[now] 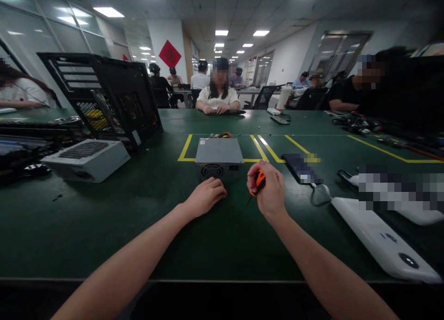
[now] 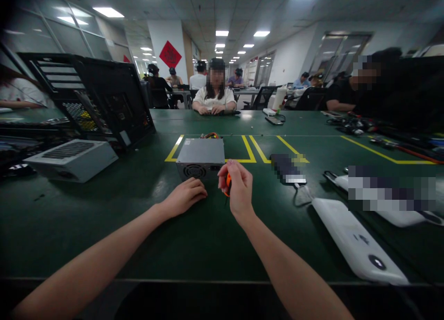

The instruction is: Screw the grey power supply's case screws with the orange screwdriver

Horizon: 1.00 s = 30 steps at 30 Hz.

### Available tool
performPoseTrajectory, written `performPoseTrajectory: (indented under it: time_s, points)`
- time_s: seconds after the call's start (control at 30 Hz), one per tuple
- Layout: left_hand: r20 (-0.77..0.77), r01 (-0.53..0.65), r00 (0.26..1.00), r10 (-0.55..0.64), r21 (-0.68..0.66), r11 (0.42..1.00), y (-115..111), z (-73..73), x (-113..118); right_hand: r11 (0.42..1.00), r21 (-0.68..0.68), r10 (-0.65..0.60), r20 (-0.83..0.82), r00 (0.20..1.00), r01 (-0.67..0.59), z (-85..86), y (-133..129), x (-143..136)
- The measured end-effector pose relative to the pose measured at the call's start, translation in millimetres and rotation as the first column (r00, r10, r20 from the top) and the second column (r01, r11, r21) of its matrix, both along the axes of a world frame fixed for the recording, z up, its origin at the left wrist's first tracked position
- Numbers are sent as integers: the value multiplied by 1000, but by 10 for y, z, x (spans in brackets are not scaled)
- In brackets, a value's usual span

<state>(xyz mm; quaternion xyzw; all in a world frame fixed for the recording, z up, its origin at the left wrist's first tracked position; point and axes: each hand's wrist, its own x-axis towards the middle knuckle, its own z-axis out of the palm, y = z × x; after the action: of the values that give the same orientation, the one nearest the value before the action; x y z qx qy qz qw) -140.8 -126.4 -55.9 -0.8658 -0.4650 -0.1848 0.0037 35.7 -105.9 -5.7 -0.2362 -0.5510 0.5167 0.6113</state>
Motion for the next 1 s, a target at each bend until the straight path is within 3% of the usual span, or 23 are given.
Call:
performPoseTrajectory:
  time_s: [0.13, 0.3, 0.4, 0.5, 0.6, 0.7, 0.83, 1.0]
  points:
    - [-77, 25, 997, -22, 42, 999, -19, 9, 4, 999, -42, 15, 25, 1000, -14, 6, 13, -4]
    - [-290, 99, 955, -56, 138, 985, -51, 67, 70, 998, -67, 19, 22, 1000, -17, 8, -3, -17]
    - [-307, 91, 951, -38, 159, 983, -55, 75, 111, 997, -70, 21, 22, 1000, -20, 3, -13, -33]
    - [-164, 7, 986, 13, 117, 993, -47, 38, 102, 997, -71, 32, 14, 999, -31, 5, -19, -36]
    - [121, -72, 990, 69, 22, 997, -54, 5, 76, 999, -30, 39, -46, 998, -40, 61, -68, -1]
    - [348, -30, 936, 44, -48, 998, -86, 6, 94, 994, 74, 89, -162, 983, -78, 181, -192, 72]
    - [491, 50, 871, 1, -91, 995, -137, 25, 185, 966, 240, 147, -215, 965, -94, 323, -378, 163]
    - [597, 96, 802, -1, -127, 987, -181, 40, 278, 954, 253, 216, -202, 955, -162, 338, -466, 202]
